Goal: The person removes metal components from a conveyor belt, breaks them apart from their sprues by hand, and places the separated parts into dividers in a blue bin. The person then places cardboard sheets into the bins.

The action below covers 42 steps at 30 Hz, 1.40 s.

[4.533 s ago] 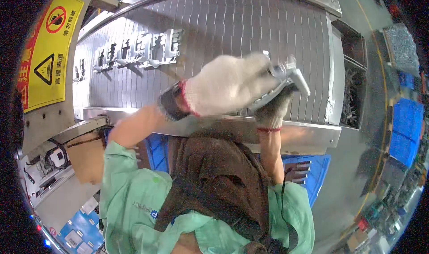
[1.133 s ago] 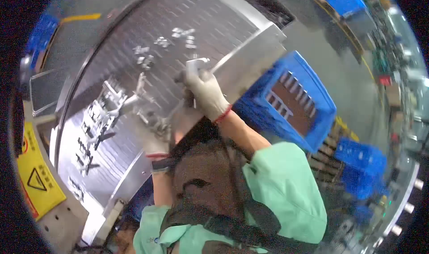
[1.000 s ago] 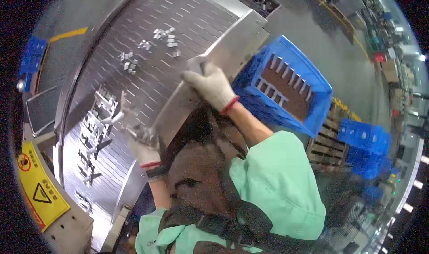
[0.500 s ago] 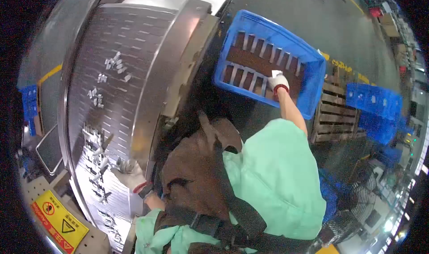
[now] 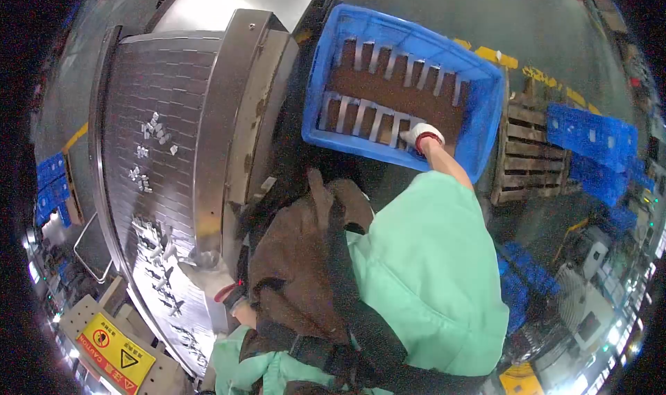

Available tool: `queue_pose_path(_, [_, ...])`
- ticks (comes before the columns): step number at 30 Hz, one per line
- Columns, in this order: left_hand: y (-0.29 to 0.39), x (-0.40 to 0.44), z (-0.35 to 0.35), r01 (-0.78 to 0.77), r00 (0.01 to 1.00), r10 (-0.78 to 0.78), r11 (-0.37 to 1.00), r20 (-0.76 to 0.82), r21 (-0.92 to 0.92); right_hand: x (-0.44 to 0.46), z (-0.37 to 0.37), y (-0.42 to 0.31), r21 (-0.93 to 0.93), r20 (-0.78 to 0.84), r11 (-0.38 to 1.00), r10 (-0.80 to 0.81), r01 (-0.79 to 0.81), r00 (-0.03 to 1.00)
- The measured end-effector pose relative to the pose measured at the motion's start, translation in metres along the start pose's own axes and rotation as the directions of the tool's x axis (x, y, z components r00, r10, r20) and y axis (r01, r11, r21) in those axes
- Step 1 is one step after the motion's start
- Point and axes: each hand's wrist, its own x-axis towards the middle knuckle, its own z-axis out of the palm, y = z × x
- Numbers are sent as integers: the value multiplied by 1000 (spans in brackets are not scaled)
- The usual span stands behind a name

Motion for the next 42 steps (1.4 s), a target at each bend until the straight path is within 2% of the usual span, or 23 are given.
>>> queue_pose_path(4, [5, -37, 8, -251, 963, 159, 822, 217, 511, -31, -56, -28, -102, -17, 988, -115, 112, 993])
queue_pose_path(6, [9, -47, 12, -339, 921, 115, 705, 372, 623, -74, -92, -72, 157, -292, 940, -249, 303, 923])
queue_pose_path(8, [8, -53, 26, -470, 836, 59, 590, 546, 657, -115, -113, -131, 103, -632, 656, -537, 747, 559])
queue_pose_path(9, [7, -59, 33, -578, 761, 61, 515, 646, 632, -152, -129, -167, -28, -668, 481, -661, 876, 341])
queue_pose_path(12, [22, -100, 68, -765, 549, -62, 364, 833, 532, -250, -150, -268, -247, -608, -146, -747, 958, -270])
queue_pose_path(13, [26, -116, 78, -905, 346, 142, 312, 928, 290, -270, -143, -287, -219, -571, -241, -754, 946, -324])
queue_pose_path(14, [29, -124, 76, -868, 399, 164, 386, 902, 313, -283, -138, -300, -188, -534, -329, -756, 925, -378])
queue_pose_path(16, [33, -140, 71, -778, 499, 207, 534, 841, 330, -280, -121, -321, -140, -608, -329, -716, 934, -344])
queue_pose_path(18, [25, -133, 66, -891, 369, 472, 424, 801, 161, -286, -113, -330, 79, -559, -309, -801, 948, -214])
queue_pose_path(20, [30, -126, 54, -864, 444, 406, 432, 799, 261, -295, -108, -343, 545, -341, -123, -936, 829, 85])
queue_pose_path(22, [41, -117, 43, -820, 506, 327, 471, 798, 326, -292, -99, -362, 635, -143, 0, -983, 772, 118])
queue_pose_path(23, [31, -102, 34, -878, 427, 394, 397, 814, 268, -283, -90, -370, 710, 5, 123, -985, 693, 170])
queue_pose_path(25, [36, -93, 19, -870, 441, 401, 410, 803, 273, -304, -92, -383, 744, 199, 276, -961, 609, 193])
queue_pose_path(28, [48, -78, -9, -859, 453, 404, 437, 795, 267, -317, -64, -392, 772, 153, 176, -984, 610, 89])
queue_pose_path(30, [67, -65, -29, -846, 492, 365, 416, 791, 334, -323, -19, -401, 829, 129, 186, -981, 527, 144])
queue_pose_path(31, [80, -63, -32, -850, 422, 372, 481, 827, 217, -315, 28, -408, 886, 89, 165, -978, 434, 189])
queue_pose_path(32, [84, -52, -28, -970, 219, 366, 181, 905, 161, -324, 45, -409, 930, 62, 131, -977, 343, 206])
queue_pose_path(34, [93, -47, -40, -956, 34, 571, 259, 821, -140, -355, 60, -420, 985, 16, 46, -985, 168, 172])
queue_pose_path(35, [101, -42, -54, -979, 65, 579, 193, 813, -59, -363, 59, -428, 984, 42, 69, -986, 165, 161])
queue_pose_path(36, [107, -35, -73, -944, 234, 533, 325, 813, 59, -357, 50, -434, 961, 58, 105, -981, 256, 185])
queue_pose_path(38, [117, -30, -112, -872, 455, 704, 477, 545, 111, -336, 15, -458, 774, 8, 145, -975, 616, 220])
queue_pose_path(40, [103, -12, -159, -734, 676, 658, 639, 333, 229, -326, -24, -479, 117, -237, 78, -966, 990, 104])
queue_pose_path(42, [87, -2, -209, -595, 793, 595, 711, 130, 374, -367, -41, -484, -570, -474, 267, -879, 777, -45])
